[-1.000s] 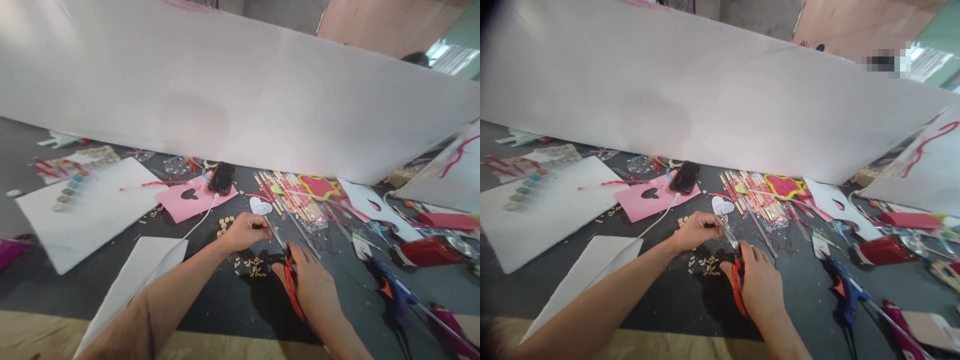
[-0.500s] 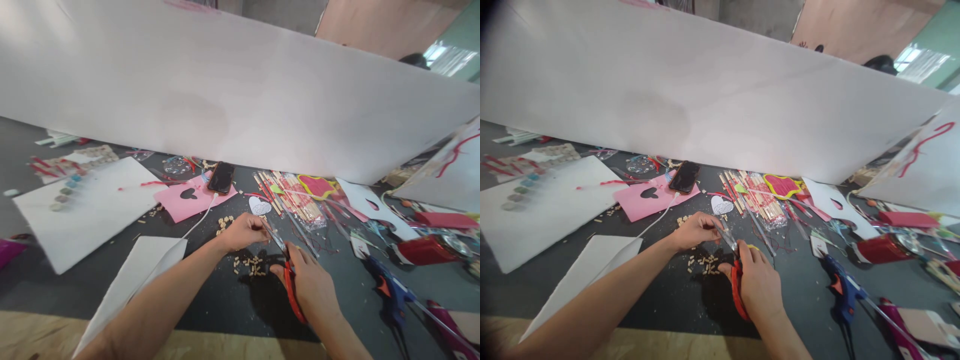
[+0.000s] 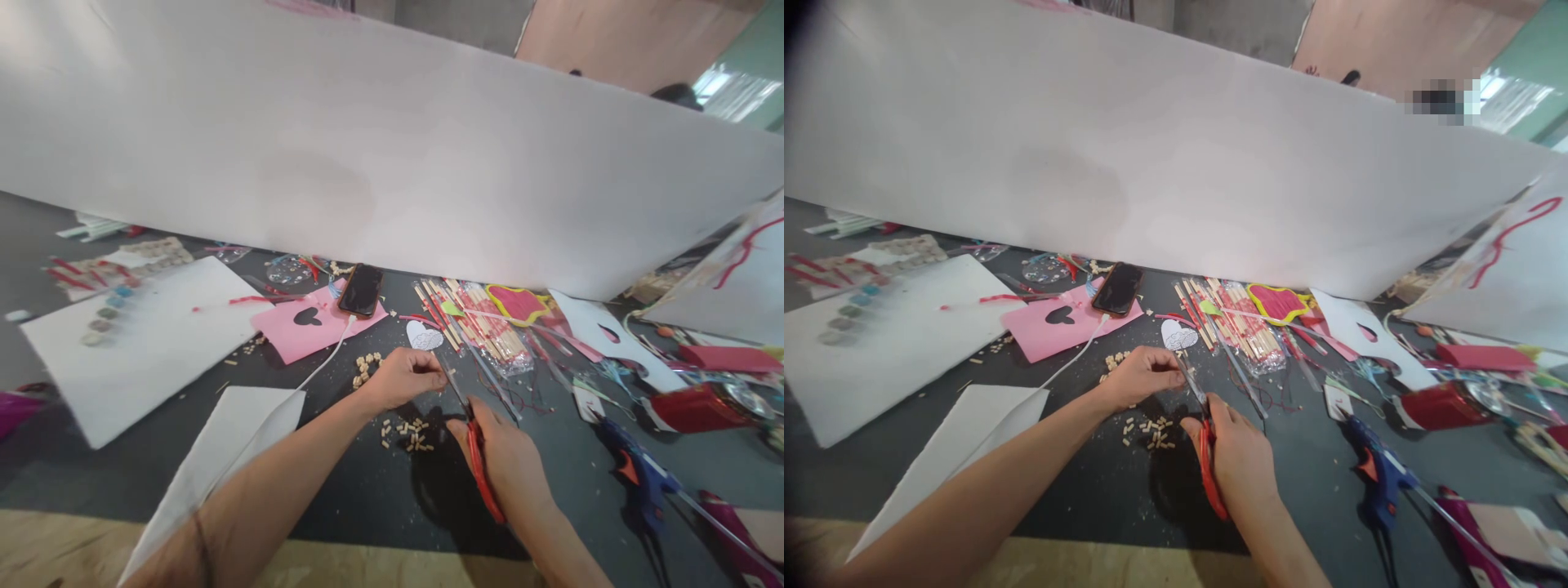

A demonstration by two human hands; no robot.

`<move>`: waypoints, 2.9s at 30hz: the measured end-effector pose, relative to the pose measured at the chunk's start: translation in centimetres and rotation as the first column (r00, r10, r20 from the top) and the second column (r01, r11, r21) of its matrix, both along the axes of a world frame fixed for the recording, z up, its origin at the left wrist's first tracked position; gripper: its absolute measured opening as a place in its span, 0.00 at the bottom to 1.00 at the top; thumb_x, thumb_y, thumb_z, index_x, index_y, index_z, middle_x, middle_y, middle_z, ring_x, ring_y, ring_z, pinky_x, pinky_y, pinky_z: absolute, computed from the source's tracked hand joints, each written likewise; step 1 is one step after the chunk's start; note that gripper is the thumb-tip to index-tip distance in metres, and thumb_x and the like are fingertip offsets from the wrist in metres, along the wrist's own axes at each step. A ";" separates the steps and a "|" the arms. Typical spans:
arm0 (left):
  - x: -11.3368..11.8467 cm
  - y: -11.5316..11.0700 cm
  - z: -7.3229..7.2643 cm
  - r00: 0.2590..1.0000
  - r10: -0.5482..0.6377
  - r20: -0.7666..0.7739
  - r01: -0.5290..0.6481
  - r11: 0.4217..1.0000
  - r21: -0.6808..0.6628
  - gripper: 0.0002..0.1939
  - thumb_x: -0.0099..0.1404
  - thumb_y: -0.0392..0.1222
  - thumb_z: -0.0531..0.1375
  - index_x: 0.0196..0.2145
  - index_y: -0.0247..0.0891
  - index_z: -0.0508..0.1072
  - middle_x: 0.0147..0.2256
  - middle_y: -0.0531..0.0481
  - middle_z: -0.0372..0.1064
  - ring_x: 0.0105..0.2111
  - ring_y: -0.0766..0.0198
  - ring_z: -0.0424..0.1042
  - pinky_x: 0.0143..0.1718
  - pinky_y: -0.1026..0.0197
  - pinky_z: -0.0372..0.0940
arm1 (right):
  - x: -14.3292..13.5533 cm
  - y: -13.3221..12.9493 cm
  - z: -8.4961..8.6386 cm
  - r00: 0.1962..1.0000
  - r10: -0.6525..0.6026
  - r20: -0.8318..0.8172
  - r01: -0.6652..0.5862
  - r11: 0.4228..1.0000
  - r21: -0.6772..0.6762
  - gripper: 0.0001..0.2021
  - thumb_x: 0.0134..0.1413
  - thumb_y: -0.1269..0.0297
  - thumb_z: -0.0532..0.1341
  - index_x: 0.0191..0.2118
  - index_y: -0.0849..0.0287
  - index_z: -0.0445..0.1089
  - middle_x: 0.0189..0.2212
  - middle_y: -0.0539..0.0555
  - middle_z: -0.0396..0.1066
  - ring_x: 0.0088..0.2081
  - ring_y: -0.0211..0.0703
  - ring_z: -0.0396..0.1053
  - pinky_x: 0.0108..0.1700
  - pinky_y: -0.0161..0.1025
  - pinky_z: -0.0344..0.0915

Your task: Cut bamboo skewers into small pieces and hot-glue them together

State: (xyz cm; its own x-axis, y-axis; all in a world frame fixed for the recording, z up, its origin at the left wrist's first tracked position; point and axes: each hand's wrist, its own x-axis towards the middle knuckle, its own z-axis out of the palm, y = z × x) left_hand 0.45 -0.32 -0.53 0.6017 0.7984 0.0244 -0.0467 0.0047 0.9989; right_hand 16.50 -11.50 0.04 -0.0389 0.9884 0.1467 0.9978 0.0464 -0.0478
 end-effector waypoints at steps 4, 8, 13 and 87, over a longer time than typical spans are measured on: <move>-0.1 0.1 -0.1 1.000 0.016 0.011 -0.016 1.000 0.018 0.05 0.54 0.36 0.60 0.23 0.32 0.73 0.21 0.53 0.70 0.23 0.68 0.67 0.27 0.68 0.60 | -0.4 -0.1 0.7 0.999 -0.030 -0.042 0.027 0.998 -0.063 0.20 0.57 0.54 0.54 0.50 0.61 0.63 0.39 0.59 0.74 0.38 0.51 0.73 0.34 0.41 0.66; -0.2 0.2 -0.3 0.999 -0.005 0.034 0.004 1.000 0.031 0.04 0.53 0.34 0.59 0.24 0.32 0.73 0.21 0.53 0.70 0.24 0.68 0.68 0.29 0.68 0.61 | -0.7 -0.3 1.7 0.998 -0.037 -0.045 0.032 0.995 -0.099 0.25 0.54 0.49 0.55 0.53 0.59 0.60 0.44 0.59 0.70 0.45 0.54 0.68 0.37 0.43 0.66; -0.6 0.3 0.1 0.998 -0.064 0.020 0.064 0.997 0.034 0.04 0.52 0.34 0.59 0.25 0.33 0.74 0.20 0.54 0.69 0.23 0.68 0.68 0.28 0.68 0.61 | -0.6 -0.5 2.1 0.999 -0.024 -0.030 0.021 0.996 -0.092 0.27 0.53 0.46 0.56 0.52 0.59 0.61 0.44 0.60 0.70 0.47 0.55 0.66 0.37 0.44 0.66; -0.5 0.2 0.3 0.992 -0.120 -0.043 0.122 0.992 0.041 0.06 0.53 0.35 0.59 0.24 0.32 0.76 0.20 0.52 0.70 0.23 0.67 0.67 0.28 0.67 0.60 | 0.1 -0.6 1.1 1.000 0.014 -0.018 -0.015 0.997 -0.073 0.24 0.55 0.50 0.56 0.52 0.59 0.60 0.41 0.58 0.72 0.41 0.52 0.71 0.36 0.42 0.66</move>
State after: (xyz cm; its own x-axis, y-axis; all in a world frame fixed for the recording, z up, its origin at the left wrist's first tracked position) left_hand -0.03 -0.15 -0.20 0.6952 0.7181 0.0315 -0.0079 -0.0361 0.9993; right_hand 16.59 -12.14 1.13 -0.0516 0.9959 0.0743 0.9960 0.0568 -0.0689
